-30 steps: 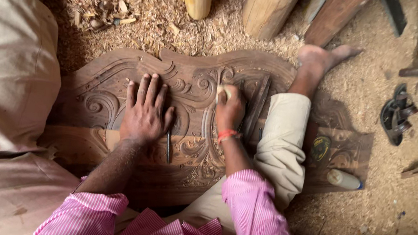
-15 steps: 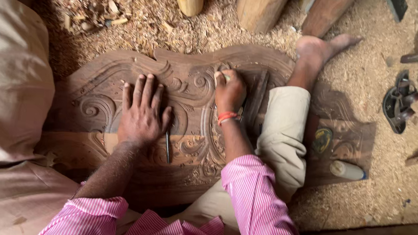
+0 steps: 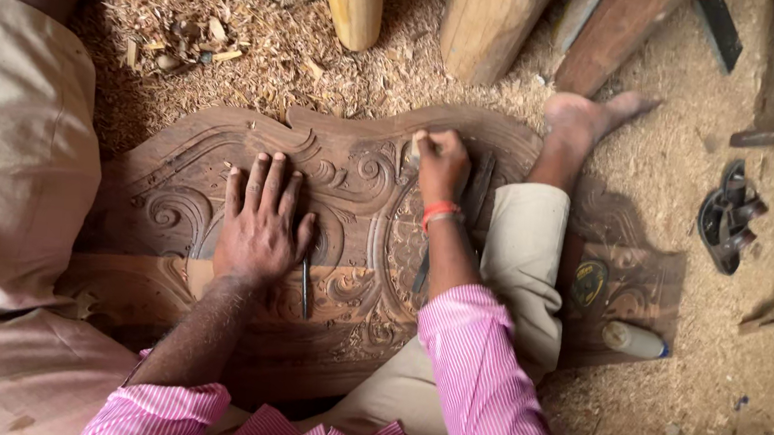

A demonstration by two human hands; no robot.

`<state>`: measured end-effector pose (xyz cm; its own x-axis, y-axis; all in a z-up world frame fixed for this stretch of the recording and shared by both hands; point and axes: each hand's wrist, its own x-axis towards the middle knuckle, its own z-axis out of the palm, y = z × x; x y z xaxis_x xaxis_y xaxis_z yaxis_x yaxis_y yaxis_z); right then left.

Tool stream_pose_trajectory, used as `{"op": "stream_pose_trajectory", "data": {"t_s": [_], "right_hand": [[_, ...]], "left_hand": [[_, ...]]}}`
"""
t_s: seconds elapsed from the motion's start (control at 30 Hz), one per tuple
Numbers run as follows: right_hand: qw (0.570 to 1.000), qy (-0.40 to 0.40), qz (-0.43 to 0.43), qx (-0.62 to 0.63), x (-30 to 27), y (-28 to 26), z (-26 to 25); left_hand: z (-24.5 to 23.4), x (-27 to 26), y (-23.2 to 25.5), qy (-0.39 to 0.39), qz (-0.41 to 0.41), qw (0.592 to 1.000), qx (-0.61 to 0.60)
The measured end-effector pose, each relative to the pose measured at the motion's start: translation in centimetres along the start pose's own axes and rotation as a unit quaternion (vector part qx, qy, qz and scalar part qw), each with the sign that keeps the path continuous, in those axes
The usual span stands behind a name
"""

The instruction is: The person carves intricate floral and scroll patterns into a large wooden panel using a chisel and a wooden mallet. They periodically switch to a sanding block to smooth the carved surfaces and remove wood shavings.

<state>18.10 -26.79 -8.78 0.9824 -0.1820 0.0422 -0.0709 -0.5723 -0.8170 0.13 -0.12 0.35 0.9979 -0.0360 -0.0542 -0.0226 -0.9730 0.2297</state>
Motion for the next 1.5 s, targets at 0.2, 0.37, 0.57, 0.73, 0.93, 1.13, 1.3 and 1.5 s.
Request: {"op": "stream_pose_trajectory", "data": {"t_s": [0.2,0.37,0.57,0.73,0.93,1.13,1.3,1.5], "right_hand": [[0.997,-0.040,-0.057,0.038,0.8,2.3,-1.0],[0.996,-0.067,-0.031,0.046,-0.7,-0.8,0.7],[0.994,0.041,-0.024,-0.095,-1.6,-3.4,0.8],[0.986,0.073,-0.065,-0.133,-1.2,-3.0,0.9],[0.961,0.137,0.022,-0.241,0.2,-0.2,-0.9],[0.980,-0.085,0.121,-0.136,2.3,1.0,-5.2],[0.992,0.043,-0.024,-0.118,-0.5,-0.3,-2.3],[0.968,-0.055,-0.065,-0.236,0.3,1.1,-2.3]], "left_hand": [[0.3,-0.8,0.0,0.022,0.008,0.999,-0.028],[0.3,-0.3,0.1,0.010,-0.005,1.000,-0.006],[0.6,0.0,-0.3,0.000,0.004,1.000,0.016],[0.7,0.1,-0.3,0.000,0.003,1.000,0.027],[0.5,0.1,-0.3,-0.001,0.005,1.000,0.018],[0.5,0.2,-0.2,-0.018,0.010,0.998,0.057],[0.7,0.0,-0.2,-0.007,0.006,0.999,0.032],[0.3,0.4,-0.2,-0.024,-0.001,0.999,0.047]]}}
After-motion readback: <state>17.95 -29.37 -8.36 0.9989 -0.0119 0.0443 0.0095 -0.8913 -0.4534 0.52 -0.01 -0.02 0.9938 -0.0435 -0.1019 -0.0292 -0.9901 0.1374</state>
